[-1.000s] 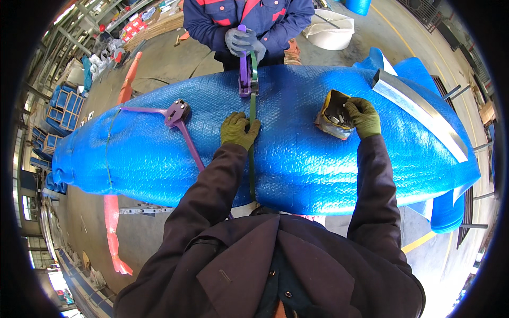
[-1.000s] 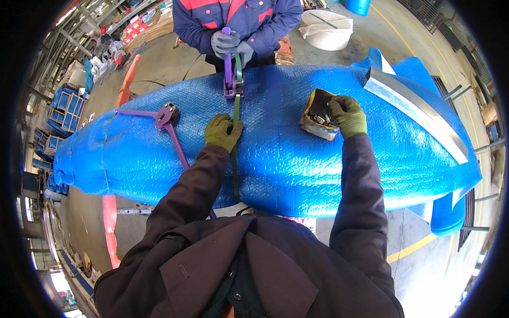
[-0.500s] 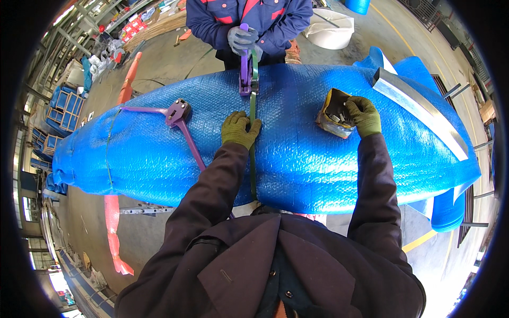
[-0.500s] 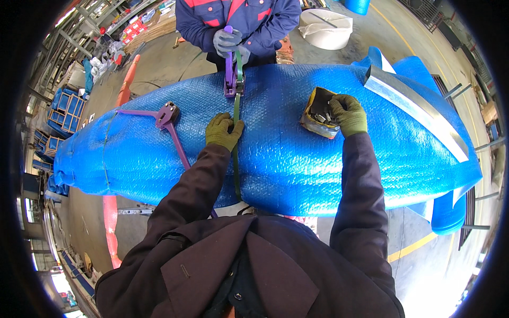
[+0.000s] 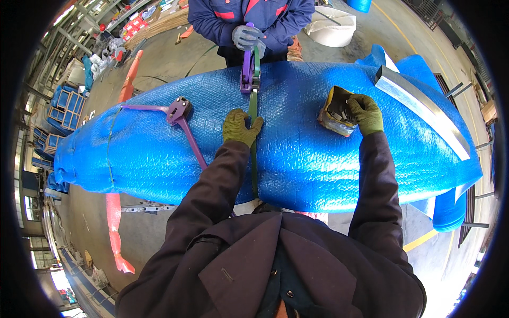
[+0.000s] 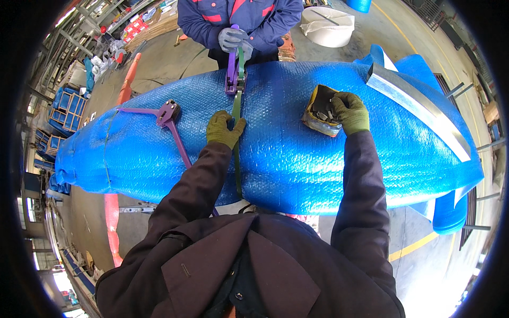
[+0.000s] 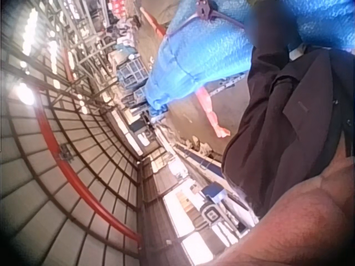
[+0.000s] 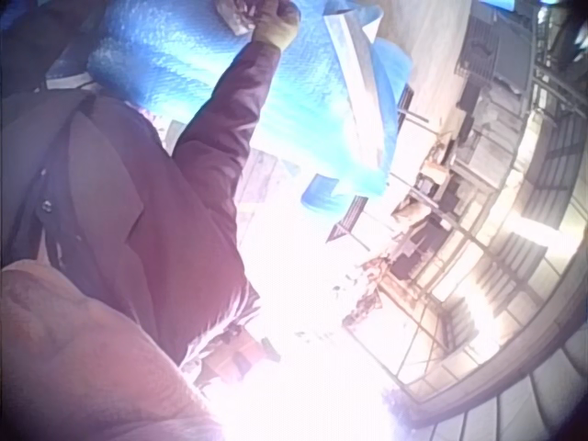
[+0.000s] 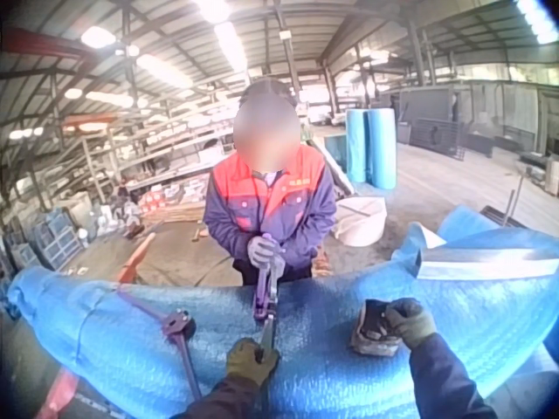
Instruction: The person wraps a green strap around a large blue-wrapped cylindrical object and uses a purple tensioning tool to tighten and secure it. A coworker assists by operating a stapler-like tool to fasten the strap. The person repeats the process for a second strap further along the object.
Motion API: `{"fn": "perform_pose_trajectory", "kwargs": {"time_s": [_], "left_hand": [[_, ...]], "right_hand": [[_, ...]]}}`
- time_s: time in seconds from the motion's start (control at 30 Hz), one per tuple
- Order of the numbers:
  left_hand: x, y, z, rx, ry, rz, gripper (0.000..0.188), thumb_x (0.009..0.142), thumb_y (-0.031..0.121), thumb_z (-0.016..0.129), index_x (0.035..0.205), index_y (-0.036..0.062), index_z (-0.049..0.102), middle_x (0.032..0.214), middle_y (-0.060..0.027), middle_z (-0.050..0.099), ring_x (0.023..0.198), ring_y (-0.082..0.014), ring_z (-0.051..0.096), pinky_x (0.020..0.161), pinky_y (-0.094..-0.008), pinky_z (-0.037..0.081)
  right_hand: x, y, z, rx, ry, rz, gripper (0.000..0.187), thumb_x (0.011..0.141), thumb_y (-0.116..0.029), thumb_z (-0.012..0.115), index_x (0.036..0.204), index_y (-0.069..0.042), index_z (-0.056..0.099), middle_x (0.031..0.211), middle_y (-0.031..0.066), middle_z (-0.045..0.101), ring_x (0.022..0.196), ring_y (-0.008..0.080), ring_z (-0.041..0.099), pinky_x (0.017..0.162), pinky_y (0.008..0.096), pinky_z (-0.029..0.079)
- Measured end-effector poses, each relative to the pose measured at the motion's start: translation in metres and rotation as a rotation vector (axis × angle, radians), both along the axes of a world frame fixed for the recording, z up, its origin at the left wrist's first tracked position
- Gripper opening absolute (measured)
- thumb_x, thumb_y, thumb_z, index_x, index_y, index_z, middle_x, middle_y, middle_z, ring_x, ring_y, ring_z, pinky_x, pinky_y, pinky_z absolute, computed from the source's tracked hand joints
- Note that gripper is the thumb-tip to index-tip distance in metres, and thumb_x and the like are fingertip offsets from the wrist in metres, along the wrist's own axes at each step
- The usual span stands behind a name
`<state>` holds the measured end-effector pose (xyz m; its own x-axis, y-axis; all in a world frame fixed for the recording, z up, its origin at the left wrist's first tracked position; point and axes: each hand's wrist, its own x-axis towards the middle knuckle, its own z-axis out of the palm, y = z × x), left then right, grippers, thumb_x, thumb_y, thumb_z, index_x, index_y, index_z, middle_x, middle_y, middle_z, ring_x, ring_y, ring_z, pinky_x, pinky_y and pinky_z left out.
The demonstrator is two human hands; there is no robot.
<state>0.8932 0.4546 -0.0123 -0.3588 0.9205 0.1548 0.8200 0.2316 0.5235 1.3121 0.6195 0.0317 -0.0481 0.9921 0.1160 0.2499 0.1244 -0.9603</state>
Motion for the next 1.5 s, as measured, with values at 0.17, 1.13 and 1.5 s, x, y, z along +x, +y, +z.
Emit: {"fn": "perform_pose_trajectory", "kwargs": {"time_s": [0.17, 1.13, 1.5], "left_hand": [[0.000, 0.002, -0.014, 0.171, 0.173, 0.037, 0.071, 0.095, 0.059, 0.086, 0.135, 0.0016, 0.076, 0.150, -0.0212, 0.071, 0.144, -0.0418, 0.063, 0.126, -0.0490, 0.047], [0.005, 0.037, 0.004, -0.040, 0.254, 0.055, 0.049, 0.106, 0.058, 0.067, 0.109, 0.0123, 0.084, 0.128, -0.0100, 0.078, 0.132, -0.0345, 0.065, 0.116, -0.0522, 0.044], [0.004, 0.034, 0.009, -0.038, 0.196, 0.026, 0.050, 0.104, 0.059, 0.069, 0.106, 0.0114, 0.084, 0.126, -0.0096, 0.077, 0.130, -0.0336, 0.065, 0.117, -0.0521, 0.043]], "right_hand": [[0.000, 0.001, -0.002, -0.014, 0.014, 0.008, 0.025, 0.105, -0.021, 0.087, 0.122, -0.003, 0.083, 0.110, 0.0084, 0.084, 0.095, 0.0156, 0.076, 0.086, 0.0332, 0.063], [0.000, 0.002, 0.000, -0.046, -0.043, -0.003, 0.026, 0.106, -0.019, 0.087, 0.125, -0.002, 0.081, 0.111, 0.0074, 0.083, 0.096, 0.0143, 0.076, 0.086, 0.0305, 0.063], [-0.001, 0.001, 0.001, -0.018, -0.051, -0.002, 0.025, 0.105, -0.021, 0.088, 0.121, -0.002, 0.083, 0.108, 0.0076, 0.082, 0.094, 0.0152, 0.075, 0.085, 0.0330, 0.063]]}}
